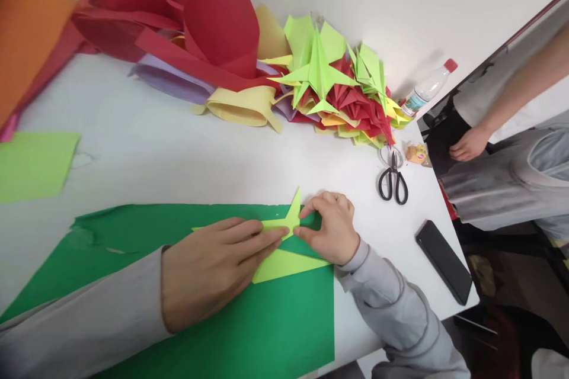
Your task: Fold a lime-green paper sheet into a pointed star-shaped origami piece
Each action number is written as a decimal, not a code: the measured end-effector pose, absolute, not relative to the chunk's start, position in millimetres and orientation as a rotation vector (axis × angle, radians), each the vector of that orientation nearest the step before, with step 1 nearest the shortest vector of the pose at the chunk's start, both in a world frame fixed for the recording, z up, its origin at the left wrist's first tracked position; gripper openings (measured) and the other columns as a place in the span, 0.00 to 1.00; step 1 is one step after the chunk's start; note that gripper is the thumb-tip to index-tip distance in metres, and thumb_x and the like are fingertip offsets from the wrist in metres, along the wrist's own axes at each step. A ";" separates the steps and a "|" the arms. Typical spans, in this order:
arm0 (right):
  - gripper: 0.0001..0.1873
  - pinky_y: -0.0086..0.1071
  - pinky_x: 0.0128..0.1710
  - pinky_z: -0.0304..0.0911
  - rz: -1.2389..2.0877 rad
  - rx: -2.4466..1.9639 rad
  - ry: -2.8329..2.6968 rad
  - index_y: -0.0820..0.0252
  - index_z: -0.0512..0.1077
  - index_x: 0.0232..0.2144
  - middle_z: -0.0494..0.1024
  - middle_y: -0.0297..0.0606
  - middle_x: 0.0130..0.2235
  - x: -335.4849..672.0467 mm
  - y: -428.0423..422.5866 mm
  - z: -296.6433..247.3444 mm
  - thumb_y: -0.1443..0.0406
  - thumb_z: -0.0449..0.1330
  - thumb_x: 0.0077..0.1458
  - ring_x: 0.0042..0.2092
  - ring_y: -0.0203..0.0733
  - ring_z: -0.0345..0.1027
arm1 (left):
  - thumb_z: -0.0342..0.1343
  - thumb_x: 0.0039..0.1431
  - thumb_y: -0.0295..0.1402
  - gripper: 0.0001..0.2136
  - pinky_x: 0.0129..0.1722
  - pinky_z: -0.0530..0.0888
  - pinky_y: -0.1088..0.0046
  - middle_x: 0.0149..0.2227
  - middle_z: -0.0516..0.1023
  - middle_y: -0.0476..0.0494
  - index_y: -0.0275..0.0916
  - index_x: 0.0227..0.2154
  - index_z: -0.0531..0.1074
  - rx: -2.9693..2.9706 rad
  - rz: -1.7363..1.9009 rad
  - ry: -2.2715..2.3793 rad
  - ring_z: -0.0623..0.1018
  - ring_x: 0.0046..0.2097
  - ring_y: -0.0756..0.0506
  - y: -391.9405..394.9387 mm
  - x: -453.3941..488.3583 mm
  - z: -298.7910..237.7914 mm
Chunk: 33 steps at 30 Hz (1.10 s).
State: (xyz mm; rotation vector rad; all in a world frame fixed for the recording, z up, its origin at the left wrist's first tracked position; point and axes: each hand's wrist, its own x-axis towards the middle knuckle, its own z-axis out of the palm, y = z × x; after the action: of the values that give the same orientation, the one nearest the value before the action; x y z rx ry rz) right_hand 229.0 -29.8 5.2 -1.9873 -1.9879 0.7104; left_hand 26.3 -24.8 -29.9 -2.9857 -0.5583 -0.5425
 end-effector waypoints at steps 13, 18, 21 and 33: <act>0.12 0.44 0.49 0.49 0.663 -1.940 -1.997 0.55 0.71 0.27 0.72 0.32 0.36 229.4 -28.2 0.9 0.65 0.71 0.42 0.47 0.48 0.60 | 0.52 0.58 0.27 0.11 0.34 0.67 0.64 0.48 0.76 0.41 0.32 0.41 0.76 -2.977 -0.533 -0.574 0.69 0.39 0.44 -26.6 28.2 -28.4; 0.10 0.42 0.49 0.50 0.753 -1.842 -1.996 0.55 0.72 0.24 0.75 0.30 0.32 242.8 -19.3 -1.6 0.69 0.71 0.42 0.45 0.45 0.64 | 0.52 0.58 0.26 0.11 0.35 0.68 0.64 0.48 0.76 0.42 0.32 0.40 0.76 -2.975 -0.546 -0.565 0.69 0.39 0.44 -27.0 28.3 -30.2; 0.09 0.42 0.49 0.51 0.739 -1.838 -2.009 0.55 0.73 0.23 0.75 0.30 0.32 243.5 -18.6 -0.8 0.69 0.70 0.43 0.44 0.45 0.64 | 0.53 0.57 0.27 0.09 0.35 0.68 0.64 0.48 0.75 0.43 0.33 0.38 0.77 -2.982 -0.522 -0.550 0.69 0.39 0.45 -26.3 27.7 -30.9; 0.08 0.41 0.48 0.48 0.546 -1.875 -2.007 0.54 0.73 0.24 0.74 0.31 0.31 236.6 -24.9 -9.2 0.61 0.68 0.49 0.45 0.45 0.62 | 0.52 0.59 0.27 0.08 0.34 0.64 0.64 0.50 0.75 0.44 0.37 0.34 0.77 -3.007 -0.547 -0.501 0.68 0.39 0.44 -23.4 23.9 -30.7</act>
State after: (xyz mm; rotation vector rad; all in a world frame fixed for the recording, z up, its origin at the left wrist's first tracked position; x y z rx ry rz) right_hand 236.6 -24.9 -9.2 -1.8752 -2.0071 0.5462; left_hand 23.9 -23.4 -30.7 -3.0065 -0.5007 -0.5471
